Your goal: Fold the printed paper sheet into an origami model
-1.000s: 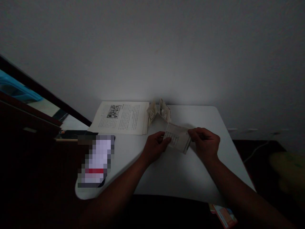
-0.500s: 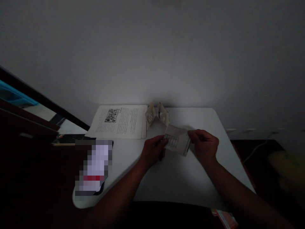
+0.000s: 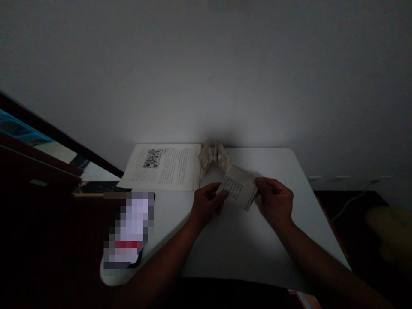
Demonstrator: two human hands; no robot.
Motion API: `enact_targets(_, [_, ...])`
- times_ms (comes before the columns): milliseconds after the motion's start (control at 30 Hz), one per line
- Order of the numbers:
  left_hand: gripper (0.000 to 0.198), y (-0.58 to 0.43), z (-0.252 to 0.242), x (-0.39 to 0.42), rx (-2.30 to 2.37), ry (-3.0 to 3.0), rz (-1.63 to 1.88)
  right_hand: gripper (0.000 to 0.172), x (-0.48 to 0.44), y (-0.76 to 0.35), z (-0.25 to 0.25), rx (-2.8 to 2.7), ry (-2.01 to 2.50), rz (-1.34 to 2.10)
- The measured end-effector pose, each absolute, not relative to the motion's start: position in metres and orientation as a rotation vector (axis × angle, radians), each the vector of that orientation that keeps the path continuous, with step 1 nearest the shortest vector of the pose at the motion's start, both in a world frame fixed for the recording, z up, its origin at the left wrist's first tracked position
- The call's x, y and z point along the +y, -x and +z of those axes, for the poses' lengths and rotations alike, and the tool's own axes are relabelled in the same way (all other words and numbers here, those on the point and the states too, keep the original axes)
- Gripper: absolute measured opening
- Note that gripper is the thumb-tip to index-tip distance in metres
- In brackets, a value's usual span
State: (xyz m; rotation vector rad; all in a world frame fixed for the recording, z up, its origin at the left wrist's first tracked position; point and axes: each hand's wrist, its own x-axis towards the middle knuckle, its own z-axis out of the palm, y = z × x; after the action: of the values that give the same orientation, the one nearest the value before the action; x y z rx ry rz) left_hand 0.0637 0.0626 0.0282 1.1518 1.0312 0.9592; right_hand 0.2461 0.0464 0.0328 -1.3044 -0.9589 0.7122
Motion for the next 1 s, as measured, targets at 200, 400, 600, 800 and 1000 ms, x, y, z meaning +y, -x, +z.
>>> enact_targets(200, [0.039, -0.071, 0.033, 0.054, 1.115, -1.513, 0.787, 0.015, 0.047, -0.235, 0.031, -0.916, 1.334, 0.783])
enact_targets(400, [0.044, -0.071, 0.031, 0.056, 1.183, -1.490, 0.806, 0.016, 0.046, -0.244, 0.035, -1.086, 1.292, 0.970])
enact_targets(600, [0.037, -0.071, 0.034, 0.062, 1.186, -1.328, 0.814, 0.022, 0.039, -0.251, 0.034, -1.186, 1.149, 1.293])
enact_targets(800, [0.027, -0.072, 0.039, 0.061, 1.041, -1.209, 0.734, 0.022, 0.039, -0.247, 0.030, -1.218, 1.041, 1.551])
enact_targets(1000, [0.025, -0.067, 0.043, 0.060, 1.157, -1.275, 0.771, 0.020, 0.044, -0.249, 0.027, -1.127, 0.967, 1.719])
